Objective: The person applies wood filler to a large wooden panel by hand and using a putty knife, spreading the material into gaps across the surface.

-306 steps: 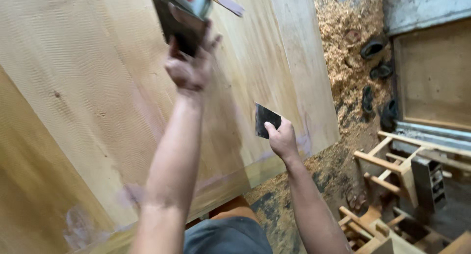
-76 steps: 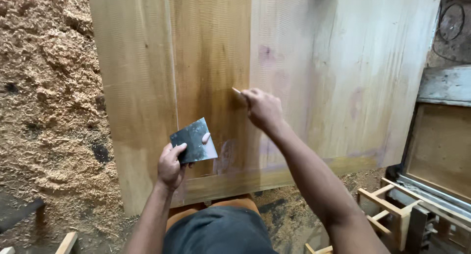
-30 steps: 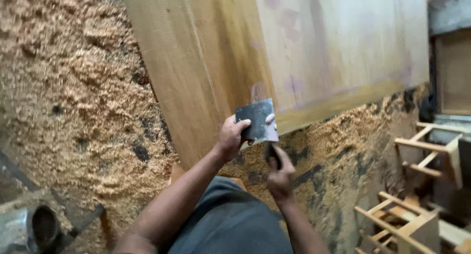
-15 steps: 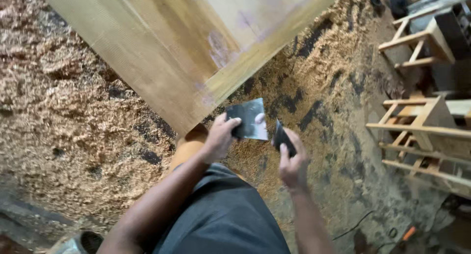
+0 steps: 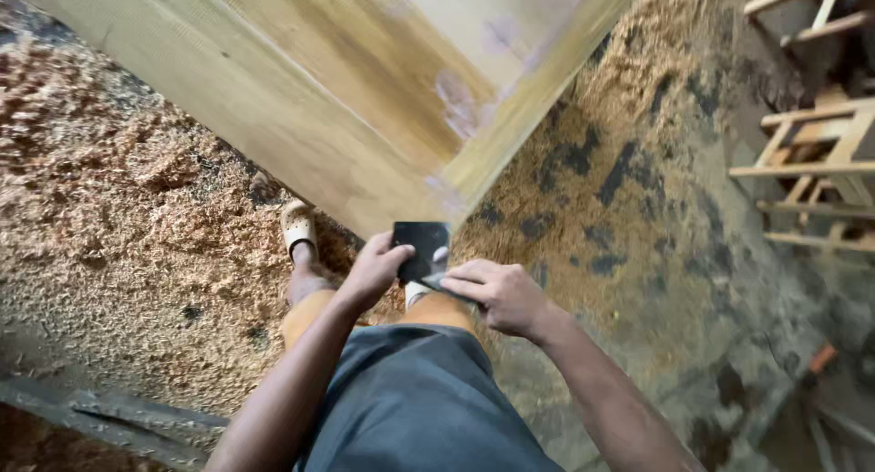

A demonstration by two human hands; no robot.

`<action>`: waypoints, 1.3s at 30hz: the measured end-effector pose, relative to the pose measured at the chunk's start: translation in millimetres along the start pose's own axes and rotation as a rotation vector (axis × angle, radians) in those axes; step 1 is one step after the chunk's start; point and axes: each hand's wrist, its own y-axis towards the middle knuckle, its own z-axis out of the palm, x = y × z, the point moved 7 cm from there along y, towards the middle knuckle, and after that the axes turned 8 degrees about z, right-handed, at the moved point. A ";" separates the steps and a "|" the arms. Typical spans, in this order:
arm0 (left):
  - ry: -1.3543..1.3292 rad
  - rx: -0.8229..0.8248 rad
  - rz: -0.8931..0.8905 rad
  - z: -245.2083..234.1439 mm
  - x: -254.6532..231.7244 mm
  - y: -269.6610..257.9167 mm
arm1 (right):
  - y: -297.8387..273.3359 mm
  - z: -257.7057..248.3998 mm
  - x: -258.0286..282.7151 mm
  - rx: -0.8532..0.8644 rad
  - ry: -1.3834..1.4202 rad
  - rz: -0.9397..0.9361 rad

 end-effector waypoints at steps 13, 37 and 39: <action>-0.388 -0.251 0.206 -249.2 -163.7 35.6 | 249.2 0.1 -53.2 -0.431 0.000 0.519; -0.377 -0.277 -0.055 -212.8 -102.4 28.3 | 229.2 54.4 -30.7 -0.442 -0.264 0.579; -0.375 -0.268 -0.046 -202.7 -103.9 27.5 | 213.4 61.5 -23.3 -0.423 -0.184 0.582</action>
